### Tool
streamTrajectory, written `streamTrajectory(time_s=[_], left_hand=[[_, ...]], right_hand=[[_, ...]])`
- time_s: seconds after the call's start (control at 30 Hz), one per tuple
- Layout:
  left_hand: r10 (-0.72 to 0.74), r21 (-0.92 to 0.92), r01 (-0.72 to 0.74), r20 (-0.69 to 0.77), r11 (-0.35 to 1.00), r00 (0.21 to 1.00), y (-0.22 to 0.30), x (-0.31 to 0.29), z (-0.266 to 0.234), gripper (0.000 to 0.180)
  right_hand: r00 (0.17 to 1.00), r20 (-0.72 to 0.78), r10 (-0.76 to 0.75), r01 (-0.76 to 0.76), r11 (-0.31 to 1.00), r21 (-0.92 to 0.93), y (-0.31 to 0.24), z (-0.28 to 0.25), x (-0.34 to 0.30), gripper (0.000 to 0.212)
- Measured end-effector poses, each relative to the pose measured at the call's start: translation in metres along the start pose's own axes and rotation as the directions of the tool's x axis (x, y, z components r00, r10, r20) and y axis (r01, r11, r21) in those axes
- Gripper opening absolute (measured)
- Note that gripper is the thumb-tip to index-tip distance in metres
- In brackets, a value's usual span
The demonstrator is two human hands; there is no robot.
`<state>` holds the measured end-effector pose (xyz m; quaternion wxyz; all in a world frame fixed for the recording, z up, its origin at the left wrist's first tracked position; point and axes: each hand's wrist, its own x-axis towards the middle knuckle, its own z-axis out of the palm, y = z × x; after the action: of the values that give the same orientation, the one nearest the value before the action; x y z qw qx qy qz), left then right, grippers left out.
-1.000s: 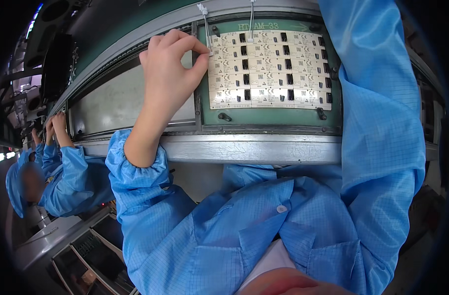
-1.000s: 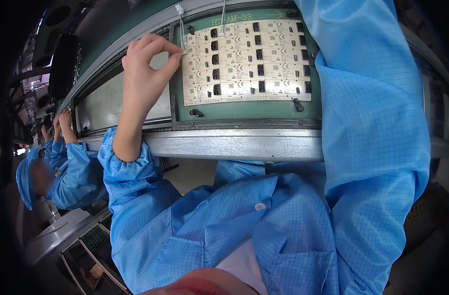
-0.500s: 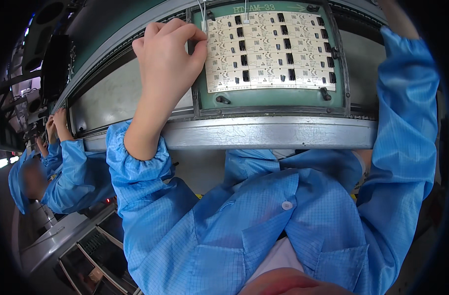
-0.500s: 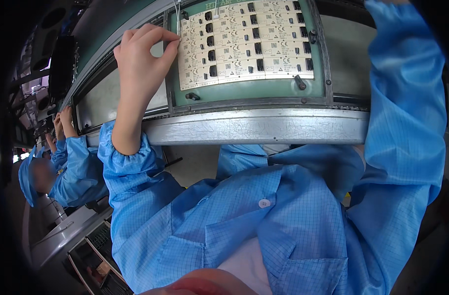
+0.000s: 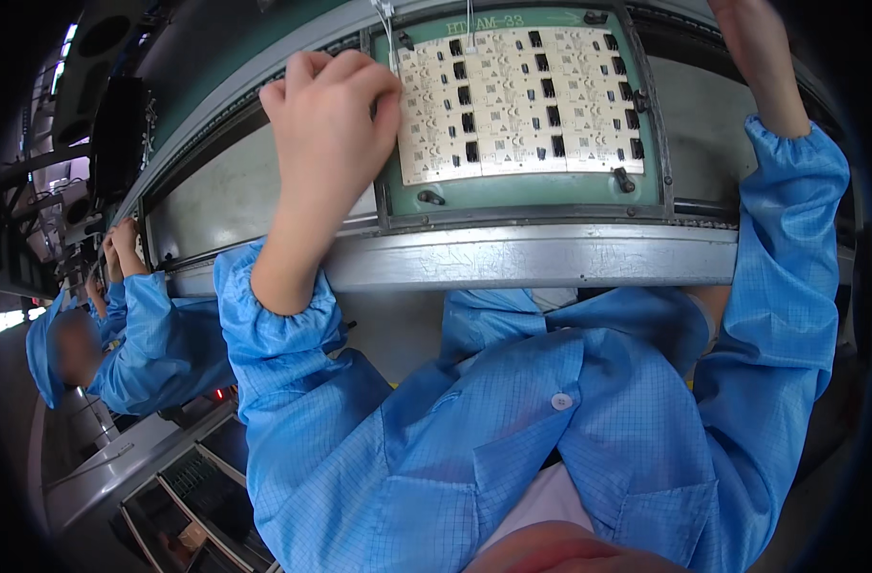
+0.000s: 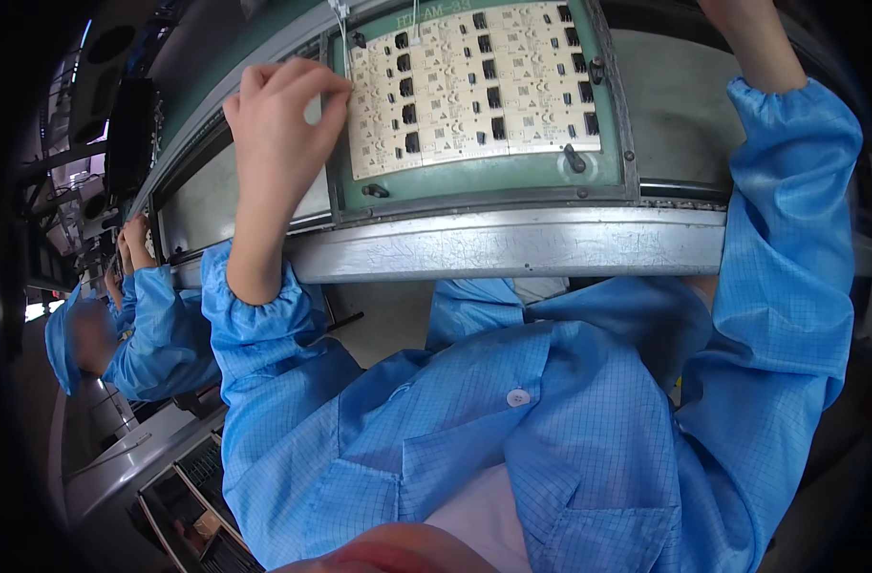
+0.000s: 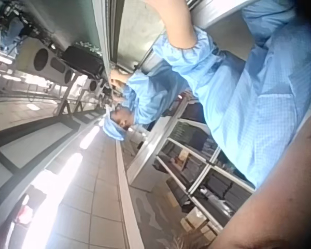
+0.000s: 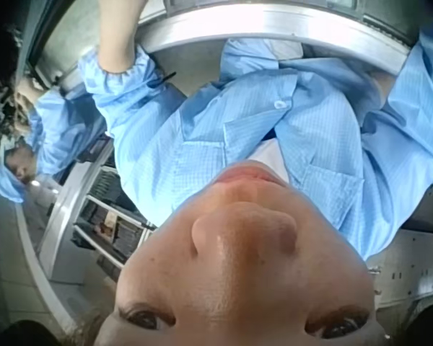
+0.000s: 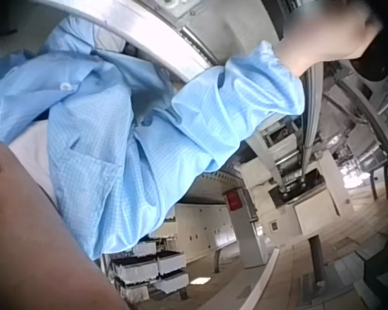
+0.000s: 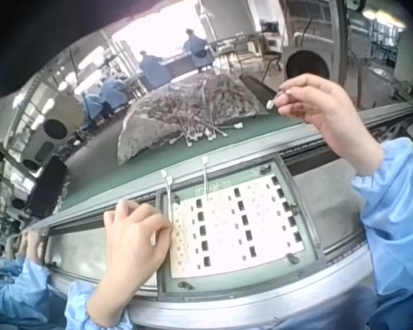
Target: The person is inserting small electronic components into a panel on a factory assembly line.
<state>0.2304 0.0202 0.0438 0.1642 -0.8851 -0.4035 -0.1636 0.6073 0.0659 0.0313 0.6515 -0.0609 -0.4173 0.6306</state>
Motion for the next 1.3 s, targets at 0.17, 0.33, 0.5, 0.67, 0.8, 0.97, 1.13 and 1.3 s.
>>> streamTrajectory(time_s=[0.17, 0.33, 0.5, 0.67, 0.8, 0.97, 1.13, 1.3], left_hand=[[0.039, -0.035, -0.038, 0.023, 0.999, 0.999, 0.016, -0.008, -0.001, 0.008], [-0.049, -0.145, 0.097, 0.304, 0.985, 0.951, -0.018, 0.041, -0.011, 0.025], [-0.101, -0.315, 0.097, 0.002, 0.944, 0.995, -0.064, 0.147, 0.058, 0.025], [-0.182, -0.231, 0.172, -0.022, 0.958, 0.983, -0.056, 0.199, 0.072, 0.025], [-0.313, -0.232, 0.317, 0.055, 0.919, 0.948, -0.037, 0.236, 0.062, 0.033], [-0.121, 0.093, 0.135, -0.138, 0.987, 0.983, -0.039, 0.257, 0.092, 0.034], [0.071, -0.4, -0.095, -0.074, 0.912, 0.995, -0.026, 0.28, 0.092, 0.028], [0.034, 0.193, -0.013, -0.108, 0.981, 0.994, -0.036, 0.304, 0.13, 0.024]], right_hand=[[0.913, 0.315, -0.258, 0.065, 0.856, 0.513, 0.025, -0.013, 0.004, 0.014], [0.982, -0.015, -0.188, 0.106, 0.618, -0.779, 0.009, 0.045, -0.028, 0.013], [0.989, 0.078, -0.125, 0.1, 0.182, -0.978, 0.031, 0.061, -0.042, 0.015], [0.982, 0.131, -0.14, 0.151, 0.144, -0.978, 0.033, 0.055, -0.043, 0.013], [0.97, 0.127, -0.206, 0.16, 0.15, -0.976, 0.036, 0.046, -0.041, 0.013], [0.968, 0.146, -0.206, 0.169, 0.095, -0.981, 0.04, 0.057, -0.05, 0.013], [0.986, 0.079, -0.145, 0.093, 0.092, -0.991, 0.039, 0.056, -0.052, 0.014], [0.989, 0.099, -0.109, 0.108, 0.073, -0.991, 0.04, 0.048, -0.047, 0.015]])
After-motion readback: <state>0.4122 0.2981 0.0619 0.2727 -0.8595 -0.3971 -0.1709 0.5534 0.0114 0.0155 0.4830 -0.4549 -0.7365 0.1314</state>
